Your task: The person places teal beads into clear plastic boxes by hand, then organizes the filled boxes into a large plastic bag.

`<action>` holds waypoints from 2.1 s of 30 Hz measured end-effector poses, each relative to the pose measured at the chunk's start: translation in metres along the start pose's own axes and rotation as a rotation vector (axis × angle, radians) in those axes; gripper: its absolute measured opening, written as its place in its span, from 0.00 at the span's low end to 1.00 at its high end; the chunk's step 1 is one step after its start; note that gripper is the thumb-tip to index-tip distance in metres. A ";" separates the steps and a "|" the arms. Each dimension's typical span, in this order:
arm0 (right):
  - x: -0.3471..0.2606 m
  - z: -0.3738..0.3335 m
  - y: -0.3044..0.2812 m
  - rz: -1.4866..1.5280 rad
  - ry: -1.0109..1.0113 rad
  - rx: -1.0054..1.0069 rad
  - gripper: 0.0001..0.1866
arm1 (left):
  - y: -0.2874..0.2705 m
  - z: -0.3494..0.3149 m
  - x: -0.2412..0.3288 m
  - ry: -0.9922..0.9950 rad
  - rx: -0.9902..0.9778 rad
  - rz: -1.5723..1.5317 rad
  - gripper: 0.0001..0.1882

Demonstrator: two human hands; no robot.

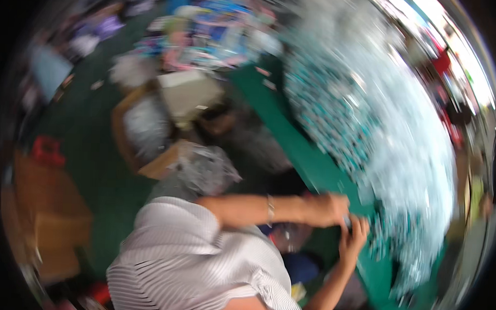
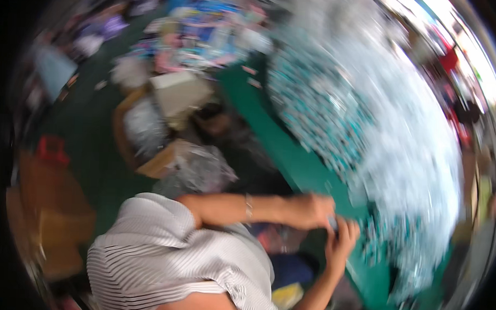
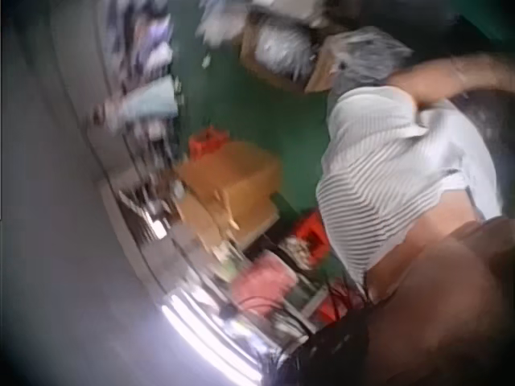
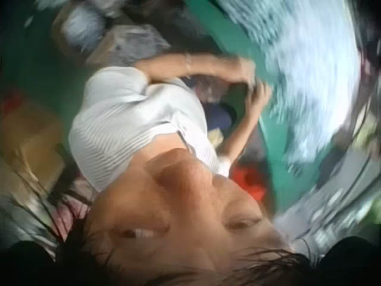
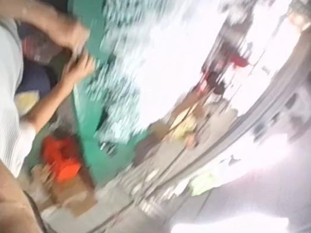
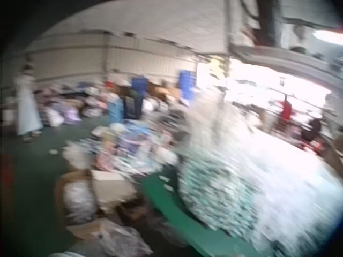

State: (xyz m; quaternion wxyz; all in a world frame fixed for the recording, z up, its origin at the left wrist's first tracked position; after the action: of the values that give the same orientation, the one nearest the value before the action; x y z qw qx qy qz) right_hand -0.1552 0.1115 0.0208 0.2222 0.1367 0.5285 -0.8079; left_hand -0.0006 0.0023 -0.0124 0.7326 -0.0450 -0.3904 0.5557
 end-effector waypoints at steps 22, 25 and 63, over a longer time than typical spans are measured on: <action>0.044 0.048 -0.009 -0.620 -0.055 -0.049 0.16 | 0.043 -0.072 0.028 0.001 -0.320 -0.015 0.19; 0.035 0.050 -0.010 -0.678 -0.050 -0.050 0.14 | 0.080 -0.102 0.011 0.088 -0.372 0.060 0.21; 0.024 -0.005 -0.044 -0.535 0.214 0.257 0.13 | 0.027 0.057 -0.049 -0.192 0.045 0.795 0.04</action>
State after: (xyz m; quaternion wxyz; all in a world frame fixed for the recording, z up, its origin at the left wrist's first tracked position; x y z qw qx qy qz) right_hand -0.1986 0.1257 0.0428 -0.0741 0.1040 0.4595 -0.8789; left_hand -0.0608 -0.0506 -0.0121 0.4217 -0.1246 -0.3970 0.8057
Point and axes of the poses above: each hand's wrist, its own z-axis towards the middle knuckle, its own y-axis out of the palm, x = y × z, the point moved 1 cm from there along z, towards the middle knuckle, and after that the axes turned 5 degrees about z, right-handed, at the moved point
